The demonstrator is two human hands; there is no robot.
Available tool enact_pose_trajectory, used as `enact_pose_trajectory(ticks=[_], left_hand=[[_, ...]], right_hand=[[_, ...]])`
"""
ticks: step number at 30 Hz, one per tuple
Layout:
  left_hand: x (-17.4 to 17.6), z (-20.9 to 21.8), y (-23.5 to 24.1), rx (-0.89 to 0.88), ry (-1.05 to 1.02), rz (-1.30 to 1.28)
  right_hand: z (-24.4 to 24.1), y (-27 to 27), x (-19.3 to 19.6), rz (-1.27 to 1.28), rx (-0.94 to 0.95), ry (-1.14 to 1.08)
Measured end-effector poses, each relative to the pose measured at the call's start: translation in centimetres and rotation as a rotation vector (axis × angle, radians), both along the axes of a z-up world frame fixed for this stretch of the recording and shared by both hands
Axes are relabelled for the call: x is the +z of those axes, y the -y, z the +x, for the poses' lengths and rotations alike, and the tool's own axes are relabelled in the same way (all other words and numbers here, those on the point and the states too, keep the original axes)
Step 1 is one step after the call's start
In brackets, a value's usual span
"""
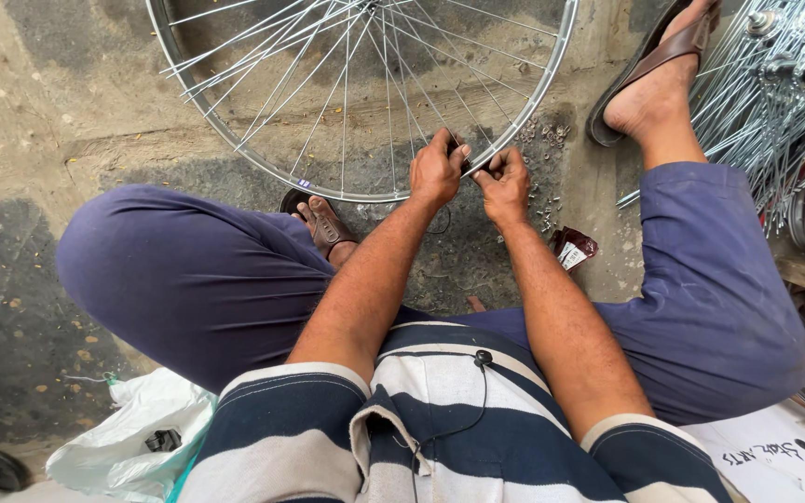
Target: The person sits on the floor and repeatedly tightens the nipples of the spokes on a bicycle wheel using a spoke wrench. The person rotates the wheel periodically to access different sections while continuing to adjust the spoke tension.
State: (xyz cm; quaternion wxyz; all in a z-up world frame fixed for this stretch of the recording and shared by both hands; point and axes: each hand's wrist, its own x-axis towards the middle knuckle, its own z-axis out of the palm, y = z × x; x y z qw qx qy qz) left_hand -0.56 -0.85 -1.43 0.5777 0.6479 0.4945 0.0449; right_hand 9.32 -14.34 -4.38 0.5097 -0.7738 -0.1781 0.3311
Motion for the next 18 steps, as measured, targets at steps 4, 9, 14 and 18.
enact_pose_trajectory(ticks=[4,9,14,18], left_hand=[[0.7,0.0,-0.2,-0.026,-0.031,-0.039],[1.2,-0.2,-0.4,-0.034,-0.039,-0.040],[0.9,-0.2,-0.3,-0.044,-0.036,-0.009],[0.7,-0.1,-0.3,-0.044,-0.030,-0.003]], right_hand=[[0.1,-0.3,0.9,-0.062,-0.013,-0.042],[0.0,-0.3,1.5,-0.135,0.081,0.017],[-0.3,-0.2,0.6,-0.059,0.045,-0.053],[-0.7,0.0,-0.1,0.004,-0.036,-0.096]])
